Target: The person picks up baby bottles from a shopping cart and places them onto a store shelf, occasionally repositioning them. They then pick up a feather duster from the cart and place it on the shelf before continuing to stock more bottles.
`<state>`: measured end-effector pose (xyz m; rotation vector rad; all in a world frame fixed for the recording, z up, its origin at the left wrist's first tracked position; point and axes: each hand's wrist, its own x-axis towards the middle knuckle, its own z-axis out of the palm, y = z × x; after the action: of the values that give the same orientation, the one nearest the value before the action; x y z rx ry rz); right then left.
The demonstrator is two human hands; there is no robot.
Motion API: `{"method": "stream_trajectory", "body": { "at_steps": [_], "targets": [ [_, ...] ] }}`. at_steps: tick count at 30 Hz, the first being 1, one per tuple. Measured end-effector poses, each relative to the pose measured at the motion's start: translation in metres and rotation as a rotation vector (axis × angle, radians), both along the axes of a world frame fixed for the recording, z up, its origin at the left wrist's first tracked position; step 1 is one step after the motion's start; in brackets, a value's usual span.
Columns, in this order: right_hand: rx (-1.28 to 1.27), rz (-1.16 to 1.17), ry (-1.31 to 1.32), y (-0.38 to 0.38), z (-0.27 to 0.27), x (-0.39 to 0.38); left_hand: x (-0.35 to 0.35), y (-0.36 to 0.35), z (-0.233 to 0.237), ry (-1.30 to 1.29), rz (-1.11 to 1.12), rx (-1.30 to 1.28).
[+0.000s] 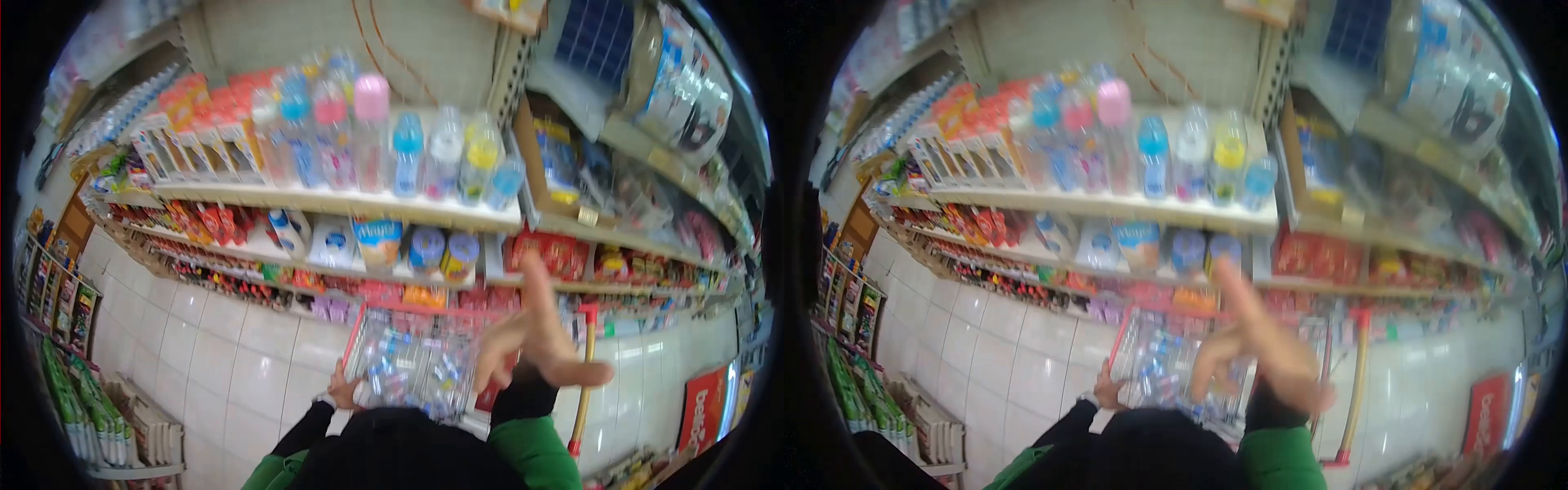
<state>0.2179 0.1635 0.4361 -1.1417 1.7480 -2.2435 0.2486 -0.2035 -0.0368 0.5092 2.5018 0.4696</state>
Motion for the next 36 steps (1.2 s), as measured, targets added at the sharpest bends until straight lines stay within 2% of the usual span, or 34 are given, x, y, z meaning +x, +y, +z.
{"method": "stream_trajectory", "body": {
  "at_steps": [1, 2, 4, 5, 7, 8, 9, 11, 12, 14, 16, 18, 19, 21, 22, 24, 25, 26, 28, 32, 33, 35, 36],
  "targets": [
    [-0.023, -0.1, -0.02, 0.008, -0.008, 0.0, 0.004, -0.008, -0.033, -0.087, 0.184, 0.143],
    [-0.028, -0.177, -0.04, 0.016, -0.016, 0.0, -0.002, 0.012, 0.037, -0.092, 0.044, -0.053],
    [-0.111, -0.359, -0.273, 0.03, -0.042, 0.005, -0.007, 0.017, 0.061, -0.176, 0.043, -0.069],
    [0.085, -0.477, -0.386, 0.037, -0.046, 0.007, -0.007, 0.019, 0.068, -0.174, 0.033, -0.064],
    [0.222, -0.441, -0.45, 0.053, -0.087, 0.003, -0.012, 0.028, 0.09, -0.223, 0.018, -0.103],
    [0.302, -0.33, -0.476, 0.068, -0.121, -0.001, -0.012, 0.029, 0.087, -0.241, 0.013, -0.113],
    [0.251, -0.193, -0.509, 0.083, -0.17, -0.001, -0.011, 0.028, 0.085, -0.224, 0.014, -0.083],
    [0.335, -0.052, -0.652, 0.099, -0.268, 0.0, -0.01, 0.026, 0.082, -0.187, 0.016, -0.038],
    [0.281, -0.094, -0.911, 0.097, -0.309, 0.008, -0.01, 0.025, 0.081, -0.198, 0.014, -0.054],
    [0.212, -0.193, -1.188, 0.092, -0.392, 0.02, -0.011, 0.026, 0.082, -0.203, 0.001, -0.054],
    [0.247, -0.531, -1.414, 0.081, -0.463, 0.041, -0.015, 0.029, 0.087, -0.235, 0.007, -0.055],
    [0.33, -0.768, -1.558, 0.069, -0.539, 0.064, -0.013, 0.028, 0.085, -0.21, 0.006, -0.021],
    [0.319, -0.762, -1.574, 0.08, -0.63, 0.089, -0.012, 0.028, 0.083, -0.22, 0.001, -0.035],
    [1.363, -0.478, -0.734, 0.075, -0.794, 0.134, -0.012, 0.027, 0.078, -0.192, 0.0, -0.003],
    [1.349, -0.481, -0.744, 0.064, -0.754, 0.136, -0.012, 0.025, 0.075, -0.179, 0.006, 0.029],
    [1.114, -0.746, -1.126, 0.034, -0.662, 0.102, -0.01, 0.025, 0.073, -0.098, -0.014, 0.037],
    [1.065, -0.835, -1.188, 0.027, -0.659, 0.098, -0.013, 0.027, 0.077, -0.095, -0.023, 0.038],
    [1.052, -0.829, -1.193, 0.02, -0.654, 0.093, -0.016, 0.032, 0.086, -0.102, -0.05, 0.001],
    [1.364, -0.855, -1.252, 0.004, -0.644, 0.092, -0.015, 0.03, 0.083, -0.067, -0.081, 0.014],
    [1.414, -0.639, -1.337, -0.006, -0.649, 0.081, -0.017, 0.031, 0.082, -0.041, -0.072, 0.038],
    [1.329, -0.591, -1.343, -0.006, -0.643, 0.078, -0.019, 0.033, 0.085, -0.046, -0.078, 0.034],
    [1.26, -0.587, -1.313, -0.019, -0.69, 0.091, -0.016, 0.032, 0.087, -0.055, -0.077, 0.032],
    [1.19, -0.591, -1.282, -0.021, -0.687, 0.087, -0.015, 0.031, 0.086, -0.044, -0.08, 0.038]
  ]
}}
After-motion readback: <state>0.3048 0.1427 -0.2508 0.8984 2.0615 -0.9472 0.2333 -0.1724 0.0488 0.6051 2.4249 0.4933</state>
